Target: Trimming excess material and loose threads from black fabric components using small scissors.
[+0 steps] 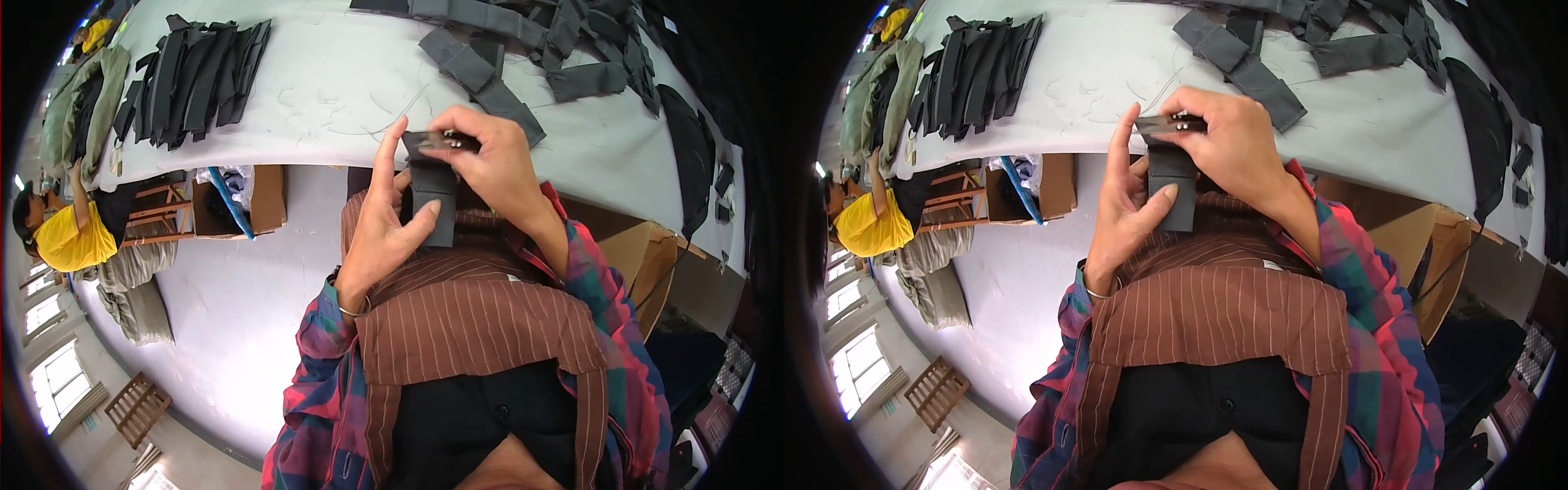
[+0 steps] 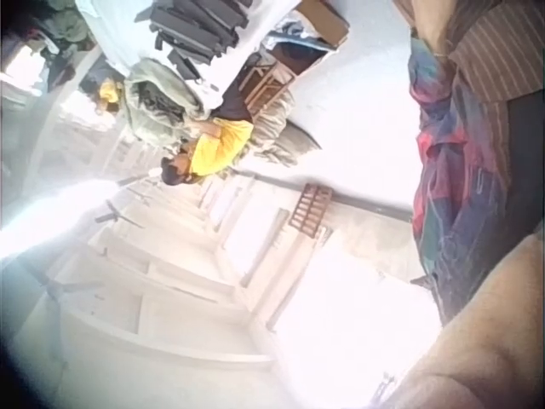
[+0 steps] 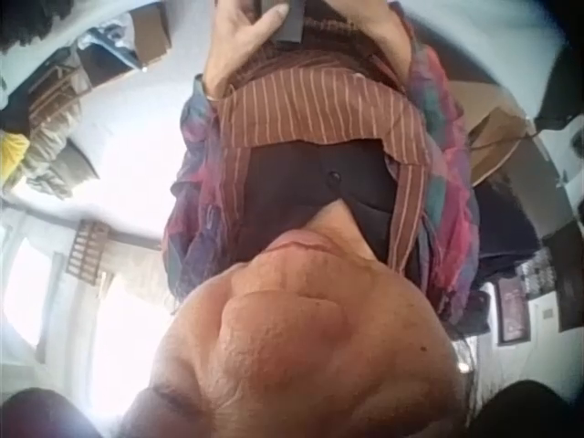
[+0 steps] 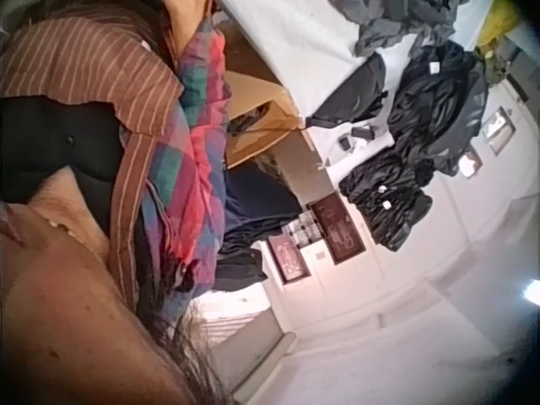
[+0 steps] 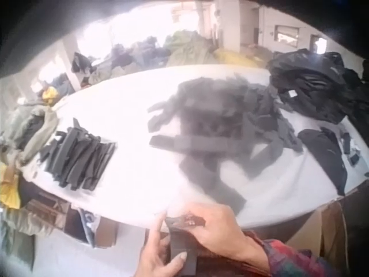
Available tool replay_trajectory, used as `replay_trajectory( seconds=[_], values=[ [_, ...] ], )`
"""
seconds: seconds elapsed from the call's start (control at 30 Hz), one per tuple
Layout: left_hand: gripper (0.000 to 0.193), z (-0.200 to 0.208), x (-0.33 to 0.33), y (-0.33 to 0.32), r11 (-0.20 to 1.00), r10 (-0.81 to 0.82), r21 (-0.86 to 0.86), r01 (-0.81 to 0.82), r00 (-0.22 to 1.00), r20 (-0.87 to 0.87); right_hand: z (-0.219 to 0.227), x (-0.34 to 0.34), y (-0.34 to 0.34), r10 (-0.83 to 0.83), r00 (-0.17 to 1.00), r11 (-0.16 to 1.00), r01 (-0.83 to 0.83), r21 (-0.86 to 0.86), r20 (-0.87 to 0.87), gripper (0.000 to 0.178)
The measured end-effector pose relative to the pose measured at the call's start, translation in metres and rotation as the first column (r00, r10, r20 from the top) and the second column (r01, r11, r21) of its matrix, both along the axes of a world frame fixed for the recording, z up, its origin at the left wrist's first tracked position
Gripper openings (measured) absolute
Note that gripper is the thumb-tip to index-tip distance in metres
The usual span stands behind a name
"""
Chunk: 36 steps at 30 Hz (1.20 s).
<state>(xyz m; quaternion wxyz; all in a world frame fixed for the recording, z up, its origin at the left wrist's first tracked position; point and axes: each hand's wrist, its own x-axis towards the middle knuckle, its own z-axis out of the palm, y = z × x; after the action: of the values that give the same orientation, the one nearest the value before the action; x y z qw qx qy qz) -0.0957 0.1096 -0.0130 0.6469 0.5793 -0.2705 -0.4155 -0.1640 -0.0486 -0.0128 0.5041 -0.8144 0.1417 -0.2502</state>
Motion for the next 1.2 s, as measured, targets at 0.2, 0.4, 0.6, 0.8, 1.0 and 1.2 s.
replay_trajectory(
  seconds=[0.2,0.4,0.6,0.8,1.0,1.2],
  values=[
    [0.077,0.0,0.008,0.006,0.995,0.031,0.086,-0.051,0.975,0.218,0.005,0.003,-0.013,-0.118,0.99,0.932,0.083,0.353,0.079,0.014],
    [0.028,-0.003,0.022,-0.008,0.987,0.063,0.145,-0.076,0.994,0.088,0.013,0.001,-0.003,-0.09,0.995,0.896,0.094,0.435,-0.029,0.012],
    [0.018,0.006,0.015,-0.018,0.97,0.242,-0.006,-0.242,0.97,-0.019,0.006,-0.016,0.016,-0.027,0.978,0.979,0.068,-0.192,0.209,0.036],
    [0.017,0.008,0.016,-0.013,0.958,0.262,-0.058,-0.281,0.94,-0.219,-0.006,-0.017,0.016,-0.049,0.984,0.98,0.081,-0.182,0.171,0.037],
    [0.02,-0.006,0.019,-0.01,0.956,0.287,-0.026,-0.293,0.948,-0.141,0.013,-0.02,0.003,0.036,0.998,0.957,-0.019,-0.289,0.055,0.024],
    [0.023,-0.008,0.017,-0.009,0.932,0.362,0.07,-0.356,0.927,-0.097,0.016,-0.021,-0.009,-0.007,0.997,0.867,0.044,-0.496,0.078,0.017]
  ],
)
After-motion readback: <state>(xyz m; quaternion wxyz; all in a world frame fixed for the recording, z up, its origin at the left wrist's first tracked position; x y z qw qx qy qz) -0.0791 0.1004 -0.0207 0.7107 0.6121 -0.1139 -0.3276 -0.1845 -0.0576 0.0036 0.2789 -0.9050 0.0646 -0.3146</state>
